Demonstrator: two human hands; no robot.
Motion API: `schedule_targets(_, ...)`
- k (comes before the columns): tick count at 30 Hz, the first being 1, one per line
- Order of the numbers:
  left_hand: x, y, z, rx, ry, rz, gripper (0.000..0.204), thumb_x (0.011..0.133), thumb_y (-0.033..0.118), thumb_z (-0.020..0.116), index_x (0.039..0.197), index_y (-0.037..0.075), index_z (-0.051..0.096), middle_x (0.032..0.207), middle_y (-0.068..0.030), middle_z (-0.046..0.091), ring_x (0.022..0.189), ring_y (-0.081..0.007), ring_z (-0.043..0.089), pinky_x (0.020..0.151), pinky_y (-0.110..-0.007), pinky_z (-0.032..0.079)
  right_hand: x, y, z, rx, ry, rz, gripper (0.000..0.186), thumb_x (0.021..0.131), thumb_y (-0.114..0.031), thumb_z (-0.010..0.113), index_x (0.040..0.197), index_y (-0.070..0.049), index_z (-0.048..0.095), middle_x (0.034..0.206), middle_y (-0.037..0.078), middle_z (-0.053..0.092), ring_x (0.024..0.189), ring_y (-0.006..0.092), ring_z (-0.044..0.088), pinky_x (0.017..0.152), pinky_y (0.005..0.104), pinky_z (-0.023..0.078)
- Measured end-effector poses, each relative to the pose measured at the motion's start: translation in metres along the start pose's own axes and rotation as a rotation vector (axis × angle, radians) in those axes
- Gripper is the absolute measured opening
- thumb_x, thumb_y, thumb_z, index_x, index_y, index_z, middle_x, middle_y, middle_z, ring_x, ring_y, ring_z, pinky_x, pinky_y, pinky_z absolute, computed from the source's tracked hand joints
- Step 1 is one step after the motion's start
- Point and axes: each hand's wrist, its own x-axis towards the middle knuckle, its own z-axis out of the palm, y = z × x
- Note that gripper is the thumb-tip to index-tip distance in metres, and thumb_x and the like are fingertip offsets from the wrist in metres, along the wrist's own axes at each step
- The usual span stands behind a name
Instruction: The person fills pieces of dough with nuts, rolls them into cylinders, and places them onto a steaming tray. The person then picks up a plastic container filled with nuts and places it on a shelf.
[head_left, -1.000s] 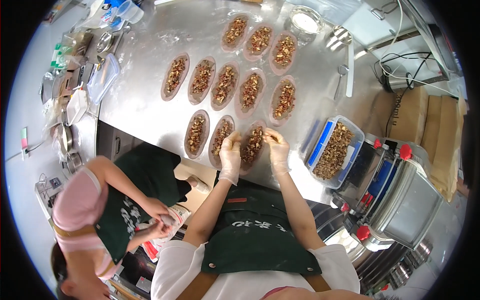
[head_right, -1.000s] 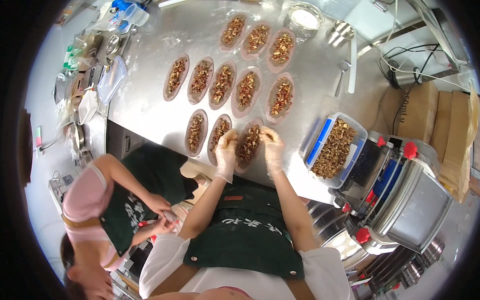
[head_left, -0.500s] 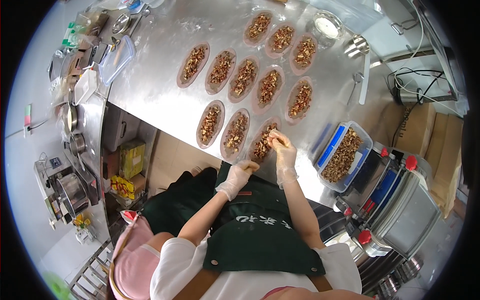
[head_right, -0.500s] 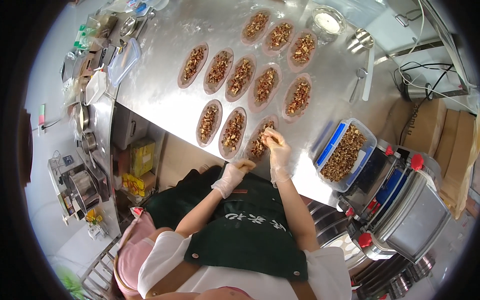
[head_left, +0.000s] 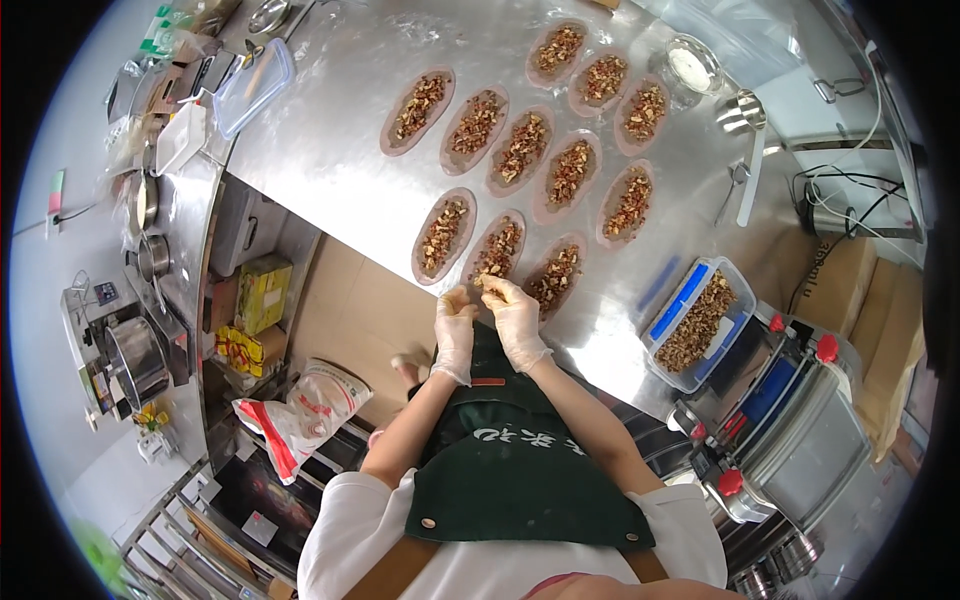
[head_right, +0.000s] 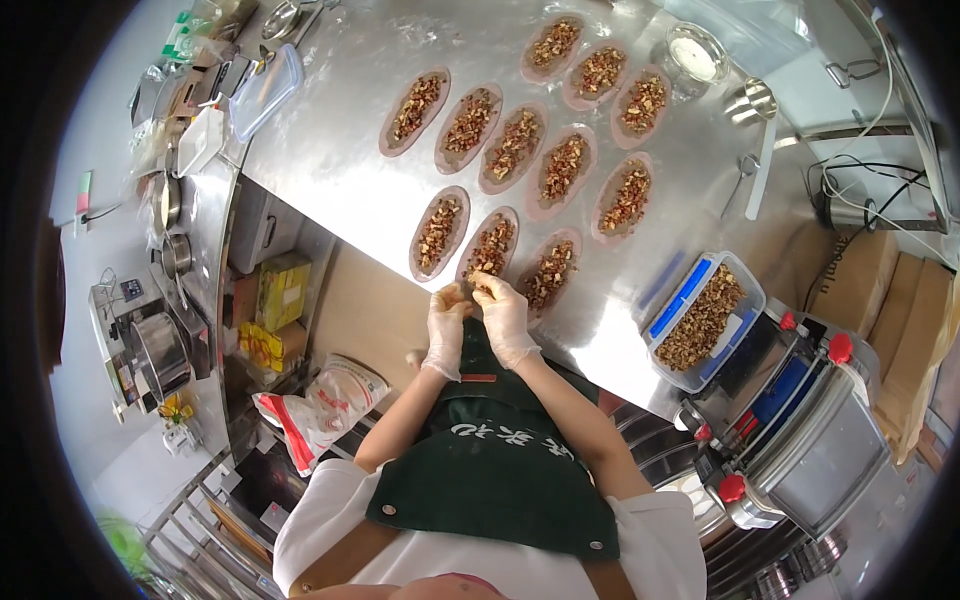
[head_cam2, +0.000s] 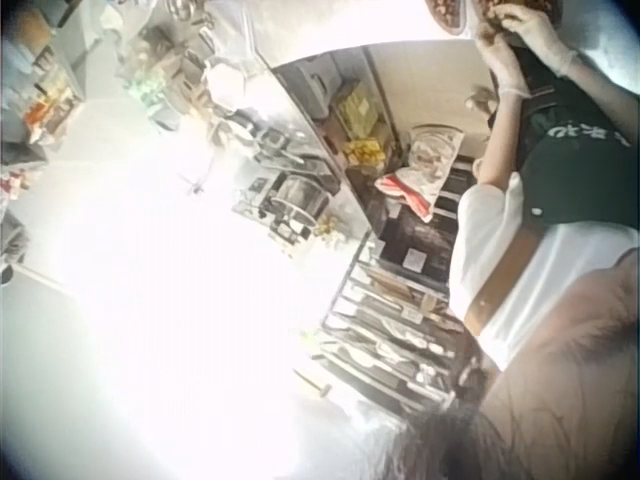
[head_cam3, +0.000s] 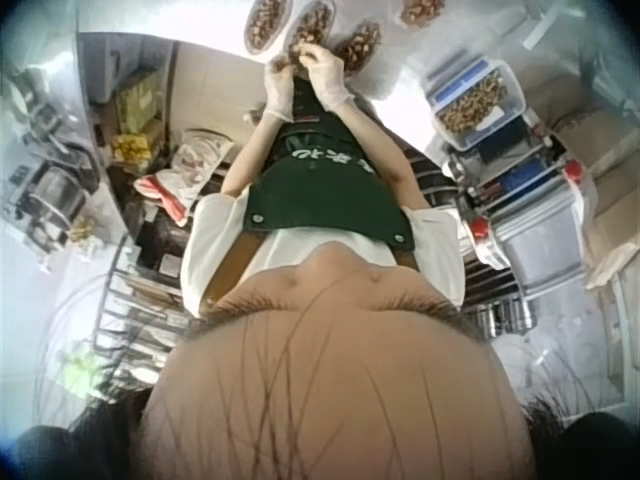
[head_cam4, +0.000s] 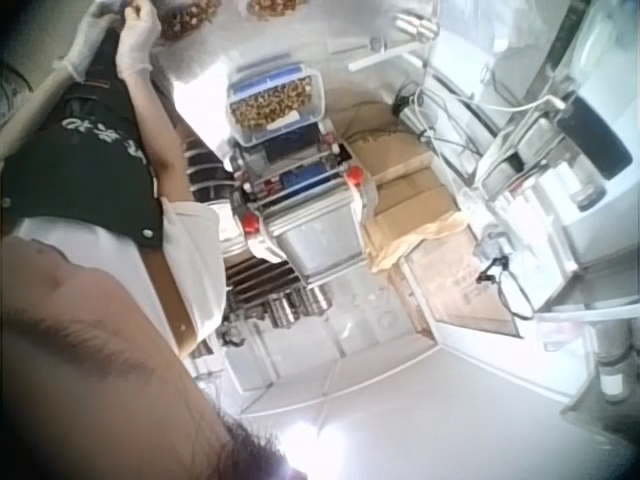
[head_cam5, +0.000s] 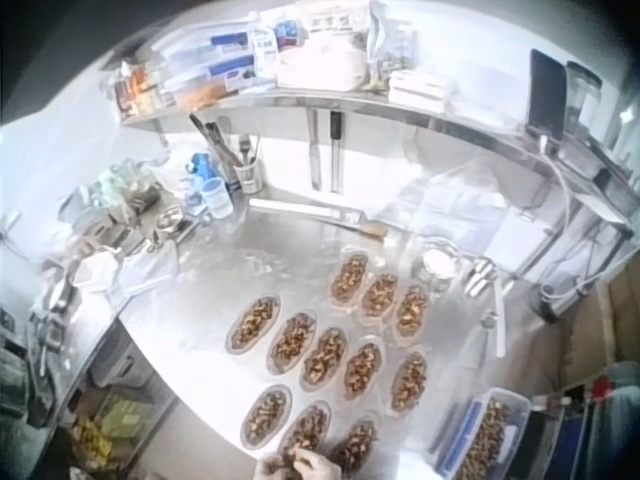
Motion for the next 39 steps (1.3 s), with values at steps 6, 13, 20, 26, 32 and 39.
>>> schedule_targets(6, 0.013, -0.016, -0.004, -0.011, -0.028, 0.089, 0.037, 0.089, -0.008, 0.051, 0.125, -0.002, 0.052, 0.111, -0.0082, 0.057, 0.096, -0.0161, 0.057, 0.085, -0.029, 0.05, -0.002, -0.005, 0.01, -0.061, 0.016, -0.004, 0.025, 0.088, 0.002, 0.062, 0.112, 0.001, 0.067, 0.106, 0.01, 0.071, 0.094, 0.0141, 0.065, 0.086, 0.026, 0.051)
schedule_targets(13, 0.014, -0.006, -0.003, 0.012, -0.051, 0.042, 0.035, 0.089, -0.009, 0.051, 0.124, -0.003, 0.053, 0.112, -0.0086, 0.058, 0.097, -0.0164, 0.058, 0.087, -0.028, 0.05, 0.011, 0.006, -0.003, 0.307, 0.161, 0.026, 0.019, 0.091, 0.003, 0.06, 0.11, 0.005, 0.064, 0.105, 0.01, 0.066, 0.086, 0.0148, 0.064, 0.078, 0.026, 0.054)
schedule_targets(20, 0.031, 0.018, 0.016, 0.402, 0.016, 0.441, 0.034, 0.085, -0.008, 0.054, 0.117, 0.001, 0.061, 0.107, -0.0099, 0.058, 0.091, -0.0193, 0.059, 0.085, -0.031, 0.049, 0.035, 0.011, -0.006, 0.365, 0.225, 0.008, 0.026, 0.091, 0.006, 0.056, 0.116, 0.005, 0.063, 0.108, 0.01, 0.066, 0.086, 0.0129, 0.064, 0.077, 0.0243, 0.053)
schedule_targets(26, 0.033, 0.038, 0.039, 0.442, -0.047, 0.372, 0.038, 0.082, -0.009, 0.055, 0.119, -0.001, 0.06, 0.106, -0.0112, 0.055, 0.087, -0.0195, 0.057, 0.082, -0.03, 0.049, 0.045, 0.008, 0.0, 0.312, 0.166, 0.006, 0.033, 0.09, 0.008, 0.056, 0.123, 0.004, 0.061, 0.116, 0.011, 0.065, 0.1, 0.0144, 0.062, 0.08, 0.0238, 0.053)
schedule_targets(32, 0.037, 0.031, 0.036, 0.465, -0.02, 0.517, 0.037, 0.082, -0.008, 0.057, 0.119, 0.0, 0.06, 0.106, -0.0103, 0.055, 0.088, -0.0193, 0.057, 0.081, -0.029, 0.049, 0.042, 0.003, -0.007, 0.295, 0.201, -0.034, 0.029, 0.091, 0.006, 0.055, 0.119, 0.004, 0.062, 0.112, 0.01, 0.065, 0.088, 0.0141, 0.064, 0.078, 0.0249, 0.053)
schedule_targets(39, 0.031, 0.044, 0.046, 0.606, -0.062, 0.561, 0.037, 0.083, -0.004, 0.062, 0.12, 0.002, 0.06, 0.104, -0.0087, 0.053, 0.088, -0.019, 0.056, 0.08, -0.03, 0.048, 0.025, 0.006, -0.068, 0.795, 0.041, 0.255, 0.021, 0.093, 0.001, 0.055, 0.112, 0.002, 0.064, 0.109, 0.008, 0.065, 0.095, 0.0174, 0.063, 0.087, 0.0305, 0.051)
